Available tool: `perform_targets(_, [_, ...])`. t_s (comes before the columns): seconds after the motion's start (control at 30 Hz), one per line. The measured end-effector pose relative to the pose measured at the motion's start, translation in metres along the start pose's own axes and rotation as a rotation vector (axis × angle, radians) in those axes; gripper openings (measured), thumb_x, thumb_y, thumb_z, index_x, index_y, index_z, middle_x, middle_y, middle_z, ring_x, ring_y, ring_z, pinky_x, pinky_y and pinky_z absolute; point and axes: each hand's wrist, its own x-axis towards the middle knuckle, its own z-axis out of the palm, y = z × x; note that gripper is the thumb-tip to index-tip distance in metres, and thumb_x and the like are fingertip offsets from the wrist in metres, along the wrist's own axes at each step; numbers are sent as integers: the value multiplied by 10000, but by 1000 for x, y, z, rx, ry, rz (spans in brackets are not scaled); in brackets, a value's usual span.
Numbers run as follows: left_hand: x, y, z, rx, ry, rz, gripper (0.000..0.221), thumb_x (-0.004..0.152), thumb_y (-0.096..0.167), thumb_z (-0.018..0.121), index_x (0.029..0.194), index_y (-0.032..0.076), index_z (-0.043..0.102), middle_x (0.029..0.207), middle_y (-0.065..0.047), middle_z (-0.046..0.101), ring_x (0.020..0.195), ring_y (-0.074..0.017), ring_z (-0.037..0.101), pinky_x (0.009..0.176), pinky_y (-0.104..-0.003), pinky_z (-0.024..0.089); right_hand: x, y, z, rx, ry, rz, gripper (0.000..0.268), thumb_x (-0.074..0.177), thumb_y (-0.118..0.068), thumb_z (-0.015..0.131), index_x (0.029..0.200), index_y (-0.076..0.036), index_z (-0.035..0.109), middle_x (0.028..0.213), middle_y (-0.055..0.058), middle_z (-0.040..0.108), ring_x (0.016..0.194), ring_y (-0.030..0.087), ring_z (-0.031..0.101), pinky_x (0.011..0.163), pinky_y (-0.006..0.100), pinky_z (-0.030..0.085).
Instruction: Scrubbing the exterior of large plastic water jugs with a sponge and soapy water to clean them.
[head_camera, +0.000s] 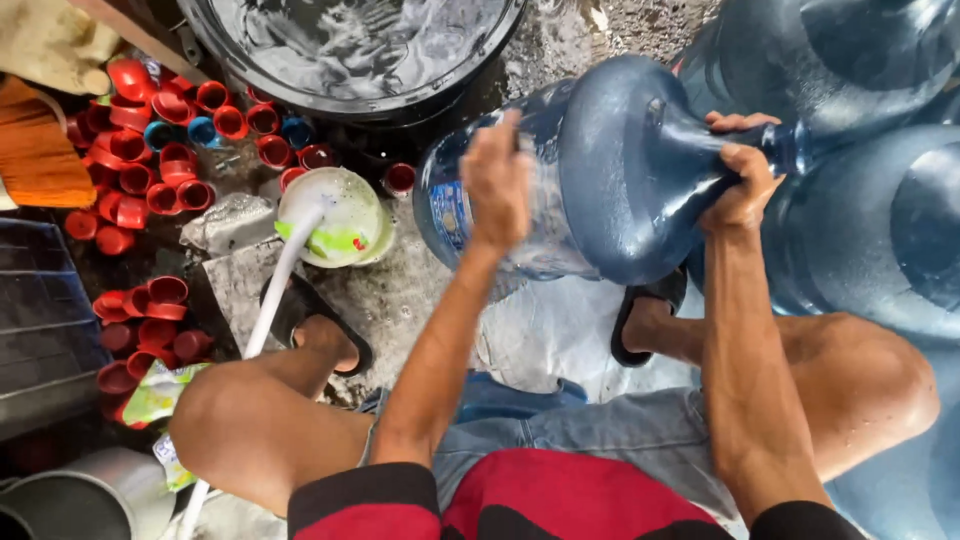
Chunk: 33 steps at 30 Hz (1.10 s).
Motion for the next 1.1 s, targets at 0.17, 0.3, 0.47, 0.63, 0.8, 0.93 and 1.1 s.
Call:
perform_targets(0.17, [21, -9, 4, 35, 9, -13, 459, 924, 245, 437, 1365, 123, 476, 1238, -108, 569, 1206, -292, 472, 1100, -457, 199, 8, 10, 3, -1, -118, -52, 302, 705, -133, 548, 969, -79, 413, 910, 158, 549, 1006, 263, 552, 1033, 398, 388])
perform_targets(0.3, [17, -22, -24, -146, -220, -186, 506, 966, 373, 414, 1452, 239, 367, 1424, -95, 411, 1381, -340, 251, 1143, -515, 57, 1, 12, -3, 25, -102, -34, 312, 691, -158, 548, 962, -65, 424, 905, 182, 546, 1014, 300, 557, 1049, 423, 393])
perform_targets(0.47, [33, 20, -24, -429, -294, -120, 502, 951, 272, 496, 1441, 203, 405, 1421, -106, 435, 1405, -277, 281, 1185, -476, 62, 9, 9, 7, 33, -143, -27, 329, 663, -143, 549, 957, -60, 426, 895, 184, 559, 1008, 306, 574, 1032, 422, 411])
perform_targets(0.63, [34, -36, -32, -25, -364, -279, 555, 974, 336, 398, 1497, 212, 261, 1496, -102, 323, 1408, -412, 136, 1086, -663, -30, 5, 0, 18, -13, -93, -47, 314, 645, -156, 556, 918, -46, 447, 858, 184, 571, 966, 299, 591, 1017, 401, 428])
perform_targets(0.8, [21, -30, -20, -260, -215, -124, 507, 979, 177, 392, 1475, 126, 302, 1512, -152, 292, 1416, -330, 196, 1167, -495, 10, 7, 7, 7, -8, -81, -40, 316, 664, -167, 559, 934, -39, 458, 871, 199, 572, 971, 315, 587, 1017, 420, 424])
perform_targets(0.93, [20, -23, -9, -70, -114, -68, 513, 977, 153, 366, 1485, 149, 305, 1514, -66, 315, 1426, -276, 186, 1160, -490, -26, 7, -3, 21, -54, -73, -60, 310, 663, -128, 561, 936, -19, 462, 867, 199, 589, 967, 306, 604, 998, 412, 432])
perform_targets(1.1, [1, 2, -25, 6, -139, -131, 541, 978, 263, 379, 1499, 192, 248, 1514, -75, 279, 1430, -333, 180, 1116, -631, -16, 6, 8, 9, 23, 7, -37, 288, 660, -129, 563, 914, -20, 482, 846, 195, 587, 927, 299, 607, 993, 407, 443])
